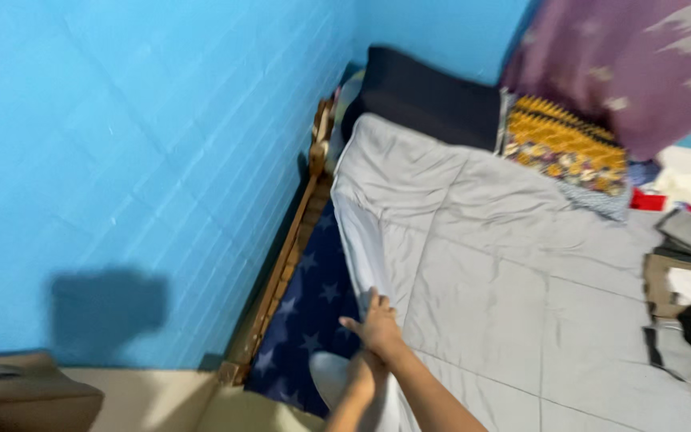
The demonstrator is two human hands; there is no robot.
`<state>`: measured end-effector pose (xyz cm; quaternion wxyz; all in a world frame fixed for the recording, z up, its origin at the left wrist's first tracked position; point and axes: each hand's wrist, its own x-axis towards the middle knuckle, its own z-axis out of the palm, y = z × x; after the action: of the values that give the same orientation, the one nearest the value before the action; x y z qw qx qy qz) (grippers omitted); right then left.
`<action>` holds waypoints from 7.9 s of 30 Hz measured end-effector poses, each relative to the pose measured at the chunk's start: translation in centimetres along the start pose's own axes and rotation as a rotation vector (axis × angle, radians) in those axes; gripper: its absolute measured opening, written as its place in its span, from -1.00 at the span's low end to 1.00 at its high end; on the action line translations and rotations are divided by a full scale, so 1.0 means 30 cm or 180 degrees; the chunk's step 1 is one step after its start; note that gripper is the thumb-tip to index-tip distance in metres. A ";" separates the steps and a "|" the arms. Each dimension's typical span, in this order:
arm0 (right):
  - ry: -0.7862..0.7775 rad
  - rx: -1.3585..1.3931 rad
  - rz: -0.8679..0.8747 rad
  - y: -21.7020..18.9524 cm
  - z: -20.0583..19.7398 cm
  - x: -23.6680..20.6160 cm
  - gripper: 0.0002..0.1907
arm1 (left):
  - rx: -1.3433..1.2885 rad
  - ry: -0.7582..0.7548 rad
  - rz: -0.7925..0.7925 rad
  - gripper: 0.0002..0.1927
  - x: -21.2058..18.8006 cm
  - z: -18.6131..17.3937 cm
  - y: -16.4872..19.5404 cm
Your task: The person rearranges pillows and a blanket on the bed, then moves an office chair across the room and positions it at the desk. They also adjust items on the desk and hang a bag on a wall hook.
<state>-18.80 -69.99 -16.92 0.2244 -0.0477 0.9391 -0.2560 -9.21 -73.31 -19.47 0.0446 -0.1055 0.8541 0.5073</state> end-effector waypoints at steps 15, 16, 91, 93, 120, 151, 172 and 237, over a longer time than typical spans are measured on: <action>0.1544 0.0108 0.0447 0.882 -0.784 -0.588 -0.50 | -0.1234 -0.1754 -0.1353 0.05 -0.028 0.354 0.778; 0.1931 0.0199 0.0171 0.940 -0.823 -0.643 -0.51 | -0.1392 -0.1623 -0.1495 0.13 -0.014 0.388 0.837; -0.0476 -0.0027 -0.1539 2.372 -1.709 -0.659 -0.65 | 0.1126 -0.0579 -0.0333 -0.63 -0.085 2.051 1.698; -0.0462 -0.0302 -0.1786 2.143 -1.567 -0.654 -0.61 | 0.0873 -0.0432 -0.0399 -0.65 -0.146 1.842 1.557; -0.1183 -0.0550 -0.2213 0.504 -0.158 -0.153 -0.41 | 0.0836 0.0489 -0.1285 -0.37 -0.048 0.070 0.044; -0.0907 -0.0510 -0.0462 0.555 0.373 0.004 -0.46 | 0.0567 0.0319 -0.1955 -0.57 0.097 -0.209 -0.756; 0.0801 -0.0067 0.0566 0.824 -0.926 -0.600 -0.69 | -0.0694 -0.2684 -0.0128 -0.65 -0.041 0.588 0.721; 0.2507 0.0477 0.1716 3.893 -2.481 -1.452 -0.58 | 0.0963 -0.2271 0.1965 -0.64 -0.431 3.767 2.843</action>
<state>-10.07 74.06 -1.11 -0.0871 0.3143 0.9105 -0.2543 -19.34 66.91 1.63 0.1966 0.3403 0.8410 0.3718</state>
